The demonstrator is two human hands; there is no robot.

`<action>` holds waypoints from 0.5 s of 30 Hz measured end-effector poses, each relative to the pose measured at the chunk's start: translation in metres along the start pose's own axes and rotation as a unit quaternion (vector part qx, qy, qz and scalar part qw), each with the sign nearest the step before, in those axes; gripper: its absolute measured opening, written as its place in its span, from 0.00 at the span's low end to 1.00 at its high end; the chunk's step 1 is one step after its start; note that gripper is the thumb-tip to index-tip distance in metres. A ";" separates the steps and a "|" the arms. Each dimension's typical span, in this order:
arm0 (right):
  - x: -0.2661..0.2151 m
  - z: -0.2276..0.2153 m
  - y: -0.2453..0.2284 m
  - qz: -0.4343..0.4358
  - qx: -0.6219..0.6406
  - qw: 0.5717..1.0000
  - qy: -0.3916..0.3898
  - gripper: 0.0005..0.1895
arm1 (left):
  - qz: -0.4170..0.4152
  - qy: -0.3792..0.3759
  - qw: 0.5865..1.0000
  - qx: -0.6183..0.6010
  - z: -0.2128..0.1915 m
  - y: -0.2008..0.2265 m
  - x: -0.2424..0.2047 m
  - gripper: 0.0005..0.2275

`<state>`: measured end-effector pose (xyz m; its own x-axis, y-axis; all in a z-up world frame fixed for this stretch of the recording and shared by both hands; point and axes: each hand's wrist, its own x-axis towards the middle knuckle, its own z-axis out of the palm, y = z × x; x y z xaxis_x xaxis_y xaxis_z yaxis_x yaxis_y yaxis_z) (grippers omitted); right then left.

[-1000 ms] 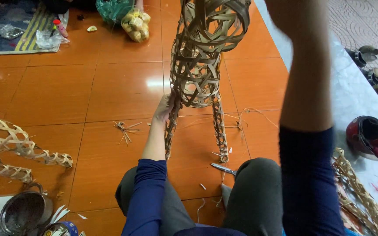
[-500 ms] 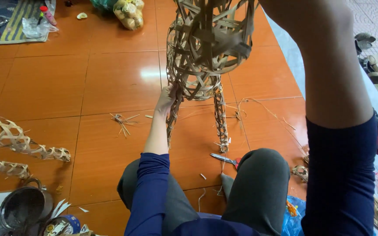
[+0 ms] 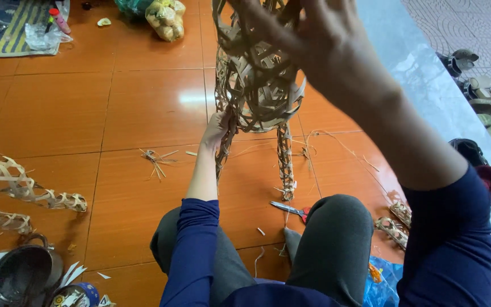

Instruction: The person is weaving thin bamboo strips to construct and reinforce a large animal-shaped decorative structure, using scissors to trim the material.

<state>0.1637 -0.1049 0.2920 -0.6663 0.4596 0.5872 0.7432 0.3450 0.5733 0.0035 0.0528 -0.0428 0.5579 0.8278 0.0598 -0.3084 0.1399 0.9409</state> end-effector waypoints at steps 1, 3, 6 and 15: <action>0.001 0.004 -0.005 -0.012 -0.055 0.998 0.025 0.39 | -0.010 0.005 1.000 0.008 0.000 0.002 -0.001 0.19; -0.007 0.008 -0.016 -0.008 -0.072 0.997 -0.013 0.41 | -0.014 0.007 1.000 -0.006 0.000 0.000 0.001 0.21; -0.018 0.024 -0.028 0.004 -0.075 0.997 -0.033 0.38 | -0.013 0.006 1.000 -0.018 -0.004 -0.003 0.002 0.23; -0.037 0.020 0.011 0.067 0.071 0.995 0.012 0.38 | 0.041 -0.035 0.999 0.006 -0.015 -0.010 0.004 0.22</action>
<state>0.1980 -0.1020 0.2654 -0.5600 0.4903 0.6678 0.8258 0.3945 0.4030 -0.0028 0.0634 -0.0569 0.5845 0.7957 0.1590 -0.3463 0.0673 0.9357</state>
